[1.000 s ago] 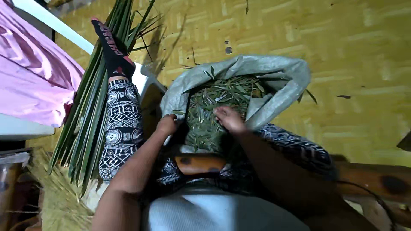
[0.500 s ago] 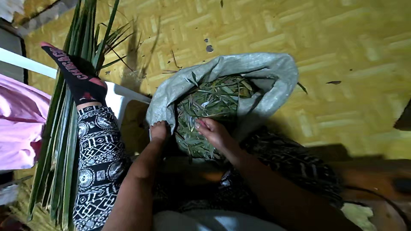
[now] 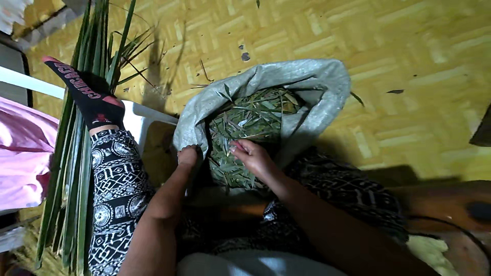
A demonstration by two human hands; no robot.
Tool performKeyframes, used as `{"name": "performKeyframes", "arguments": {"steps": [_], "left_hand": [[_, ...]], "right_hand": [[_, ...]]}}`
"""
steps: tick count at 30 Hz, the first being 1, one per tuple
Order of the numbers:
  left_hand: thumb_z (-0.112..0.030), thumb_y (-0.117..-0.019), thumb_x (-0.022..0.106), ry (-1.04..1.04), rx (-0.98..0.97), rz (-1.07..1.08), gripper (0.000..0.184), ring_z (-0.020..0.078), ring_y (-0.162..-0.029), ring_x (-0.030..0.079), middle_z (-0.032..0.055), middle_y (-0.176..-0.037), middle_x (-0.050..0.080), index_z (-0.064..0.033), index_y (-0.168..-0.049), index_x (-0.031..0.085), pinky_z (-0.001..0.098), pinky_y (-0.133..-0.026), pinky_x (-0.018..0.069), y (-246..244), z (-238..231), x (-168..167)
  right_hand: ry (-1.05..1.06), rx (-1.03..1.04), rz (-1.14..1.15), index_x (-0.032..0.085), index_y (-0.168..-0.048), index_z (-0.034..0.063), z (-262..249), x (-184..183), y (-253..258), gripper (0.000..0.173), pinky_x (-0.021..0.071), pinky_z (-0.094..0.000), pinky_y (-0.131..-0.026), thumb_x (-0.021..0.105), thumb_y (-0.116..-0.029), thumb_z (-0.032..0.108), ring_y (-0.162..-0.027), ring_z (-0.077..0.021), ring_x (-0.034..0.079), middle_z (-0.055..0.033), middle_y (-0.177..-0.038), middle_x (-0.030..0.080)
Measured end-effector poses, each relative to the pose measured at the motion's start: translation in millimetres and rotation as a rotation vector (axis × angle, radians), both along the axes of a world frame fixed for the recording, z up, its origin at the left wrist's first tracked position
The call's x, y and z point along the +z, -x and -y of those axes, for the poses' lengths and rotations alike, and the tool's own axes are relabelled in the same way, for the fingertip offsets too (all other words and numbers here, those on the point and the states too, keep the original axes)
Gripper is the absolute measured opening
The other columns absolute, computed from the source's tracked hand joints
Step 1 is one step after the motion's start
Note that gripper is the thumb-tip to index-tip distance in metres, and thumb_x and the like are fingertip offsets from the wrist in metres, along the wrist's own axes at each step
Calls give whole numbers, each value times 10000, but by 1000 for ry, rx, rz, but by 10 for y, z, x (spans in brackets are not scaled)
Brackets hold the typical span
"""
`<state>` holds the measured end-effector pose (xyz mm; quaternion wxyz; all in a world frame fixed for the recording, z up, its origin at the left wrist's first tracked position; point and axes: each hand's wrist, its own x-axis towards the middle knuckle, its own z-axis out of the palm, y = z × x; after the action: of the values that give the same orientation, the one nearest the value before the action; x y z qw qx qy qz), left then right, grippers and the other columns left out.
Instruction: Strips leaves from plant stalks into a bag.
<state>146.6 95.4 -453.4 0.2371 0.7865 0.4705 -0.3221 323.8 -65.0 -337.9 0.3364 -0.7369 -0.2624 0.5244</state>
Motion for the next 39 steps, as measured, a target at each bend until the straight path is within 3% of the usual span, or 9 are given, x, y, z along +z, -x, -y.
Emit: {"name": "performKeyframes", "arguments": {"steps": [6,9,12,16,19,25,29,32,39], "left_hand": [[-254,-1060,542,156,-50,100,370,413,-1248,618,226,-1354,629,-28,-1338,632,635,-1038,474,-317,513,613],[-330,-1074,497,251,-142,57,436,406,-1331,563,214,-1423,595,-42,-1379,616,637,-1079,436,-470,790,724],[-462,-1046,565,335,38,172,585,385,-1389,511,217,-1513,508,-50,-1460,556,612,-1136,406,-442,775,674],[-341,-1040,617,-12,136,367,592,460,-1231,616,266,-1463,532,-69,-1537,445,644,-998,508,-343,487,654],[-160,-998,647,-288,78,424,571,517,-1275,558,305,-1533,440,-25,-1521,462,666,-993,487,-305,183,715],[-163,-1089,465,-106,138,-69,378,474,-1340,538,290,-1399,583,14,-1410,559,648,-1070,442,-537,50,969],[-137,-1069,502,10,119,74,283,472,-1175,647,296,-1208,677,39,-1219,667,646,-990,503,-469,273,715],[-194,-1068,526,111,140,121,313,434,-1181,655,262,-1226,685,4,-1267,664,617,-1018,503,-528,522,488],[-299,-1071,490,144,-7,-226,509,422,-1345,553,250,-1455,562,25,-1462,513,612,-1080,449,-679,912,243]], "right_hand": [[-12,-20,8,614,-1346,25,19,-26,7,380,548,-445,-848,579,-1071,285,-909,-251,670,-177,-1112,691],[-21,-37,0,618,-1337,22,20,-30,7,374,544,-437,-844,588,-1067,279,-899,-237,663,-167,-1105,691],[-35,-52,3,637,-1283,21,23,-23,-20,336,525,-434,-790,590,-1066,275,-832,-230,627,-156,-1009,677],[-36,-70,-7,631,-1296,26,17,-28,-34,347,542,-465,-842,597,-1062,281,-902,-259,665,-173,-1078,690],[-34,-70,-37,609,-1349,21,14,-15,-39,390,541,-495,-917,594,-1063,286,-1002,-291,685,-195,-1176,690],[-34,-52,-41,606,-1356,25,8,29,-45,385,521,-501,-972,591,-1065,277,-1089,-290,675,-190,-1239,680],[-18,-39,-47,613,-1354,39,10,26,-37,387,523,-501,-967,594,-1063,293,-1081,-286,675,-182,-1225,684],[8,0,-55,625,-1343,52,-9,41,4,373,529,-497,-946,593,-1063,298,-1036,-276,681,-167,-1179,697],[-4,30,-72,635,-1329,41,12,31,29,373,524,-467,-962,595,-1060,295,-1047,-261,676,-165,-1165,698]]}}
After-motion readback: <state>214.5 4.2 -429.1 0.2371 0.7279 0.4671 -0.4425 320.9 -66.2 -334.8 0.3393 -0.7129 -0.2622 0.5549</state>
